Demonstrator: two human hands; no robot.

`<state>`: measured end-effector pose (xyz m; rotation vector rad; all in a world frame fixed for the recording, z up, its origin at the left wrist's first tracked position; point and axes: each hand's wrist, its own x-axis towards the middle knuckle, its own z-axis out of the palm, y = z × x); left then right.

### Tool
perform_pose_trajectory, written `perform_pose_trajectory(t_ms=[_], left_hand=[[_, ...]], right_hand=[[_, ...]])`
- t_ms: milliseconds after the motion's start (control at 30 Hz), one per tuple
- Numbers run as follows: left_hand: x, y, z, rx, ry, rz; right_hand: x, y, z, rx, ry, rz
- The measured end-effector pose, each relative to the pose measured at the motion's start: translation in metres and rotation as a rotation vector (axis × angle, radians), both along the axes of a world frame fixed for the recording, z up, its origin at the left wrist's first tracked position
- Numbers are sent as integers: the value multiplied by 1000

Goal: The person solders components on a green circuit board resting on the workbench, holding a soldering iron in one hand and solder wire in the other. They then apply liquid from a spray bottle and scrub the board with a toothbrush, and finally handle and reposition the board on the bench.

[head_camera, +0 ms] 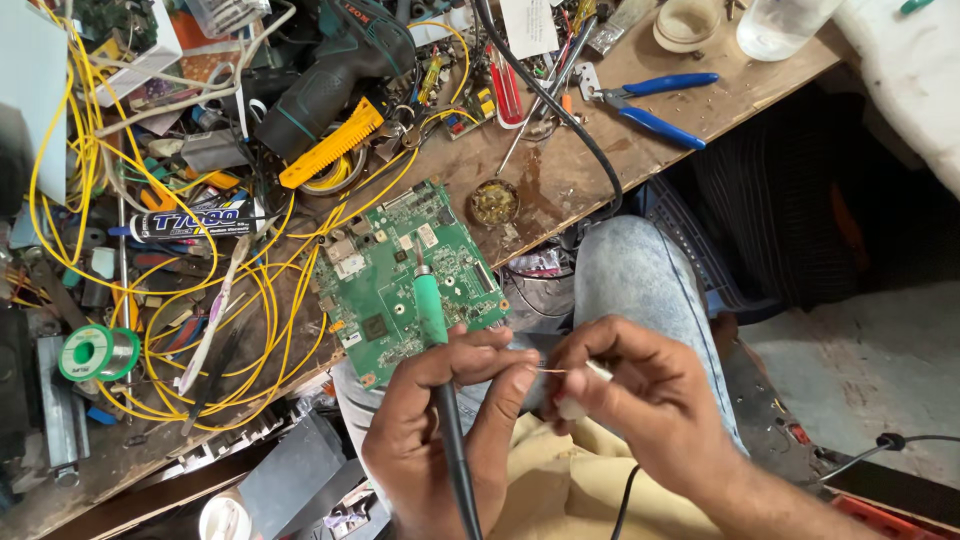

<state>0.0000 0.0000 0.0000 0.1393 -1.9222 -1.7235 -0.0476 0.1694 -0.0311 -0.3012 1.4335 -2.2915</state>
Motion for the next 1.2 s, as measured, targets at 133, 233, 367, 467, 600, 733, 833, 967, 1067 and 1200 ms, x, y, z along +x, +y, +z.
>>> perform_pose_trajectory(t_ms=[133,233,367,467,600,733,833,967,1067,1200], left_hand=[[-8,-3,10,-106,75,-32],[-7,-22,22,-202,91,-52],[-21,-47,31,-763,79,-14],[-29,-54,30,-797,173,-28],[-39,-48,19,-634,100,11],[-45,-49,14,-604,38,-18],[-49,-48,12,-615,4,-13],[-52,-49,9,-615,34,-27],[-53,-49,7,-613,43,-54],[-53,-49,5,-604,61,-71]], right_hand=[[-18,-3,7,136,34,-67],[-50,-10,9,289,60,-170],[-88,-27,13,648,315,-296],[-104,-33,17,829,592,-381],[-108,-40,19,869,830,-393],[-111,-45,20,897,693,-313],[-114,-46,21,935,628,-299],[-114,-46,23,955,586,-275],[-115,-46,24,973,604,-264],[-116,-45,25,991,606,-247]])
